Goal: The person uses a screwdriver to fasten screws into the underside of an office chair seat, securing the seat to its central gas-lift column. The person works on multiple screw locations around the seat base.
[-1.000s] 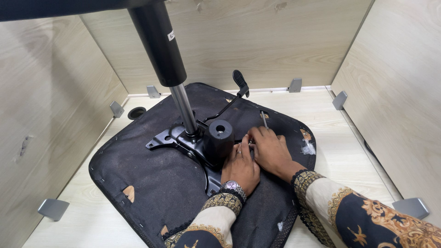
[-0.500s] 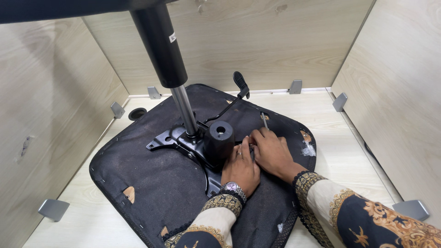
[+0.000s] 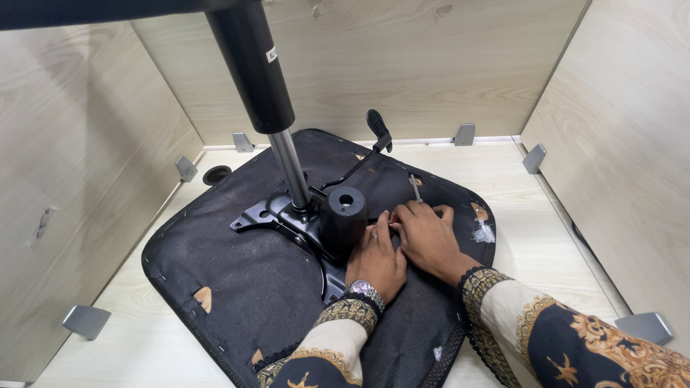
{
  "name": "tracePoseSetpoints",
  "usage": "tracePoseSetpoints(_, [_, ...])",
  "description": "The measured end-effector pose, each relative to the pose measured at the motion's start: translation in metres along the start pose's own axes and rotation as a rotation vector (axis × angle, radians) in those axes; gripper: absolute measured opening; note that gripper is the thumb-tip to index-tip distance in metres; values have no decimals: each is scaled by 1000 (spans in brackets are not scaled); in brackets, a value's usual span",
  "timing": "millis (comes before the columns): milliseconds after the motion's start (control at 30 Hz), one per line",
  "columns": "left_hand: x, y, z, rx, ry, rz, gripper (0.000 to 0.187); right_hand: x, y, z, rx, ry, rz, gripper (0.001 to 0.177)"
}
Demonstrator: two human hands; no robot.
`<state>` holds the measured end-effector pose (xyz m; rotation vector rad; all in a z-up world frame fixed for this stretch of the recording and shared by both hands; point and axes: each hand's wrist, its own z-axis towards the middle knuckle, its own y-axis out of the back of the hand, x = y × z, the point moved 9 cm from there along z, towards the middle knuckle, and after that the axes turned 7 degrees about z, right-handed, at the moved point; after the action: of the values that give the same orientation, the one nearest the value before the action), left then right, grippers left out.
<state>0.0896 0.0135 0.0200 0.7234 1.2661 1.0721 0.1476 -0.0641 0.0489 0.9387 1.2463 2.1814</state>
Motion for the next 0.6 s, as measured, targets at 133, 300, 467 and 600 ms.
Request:
tracePoseSetpoints(133, [6, -1, 2, -18, 54, -24, 74, -1, 2, -2, 14, 19, 89, 13])
tracePoseSetpoints(300, [10, 1, 3, -72, 68, -133, 38, -13, 7, -3, 13, -17, 255, 23])
tracePoseSetpoints(467, [14, 5, 4, -131, 94, -230, 24, -8, 14, -7, -10, 83, 332, 26])
tracePoseSetpoints(600, [13, 5, 4, -156, 101, -206, 23, 0, 16, -10, 6, 136, 402, 29])
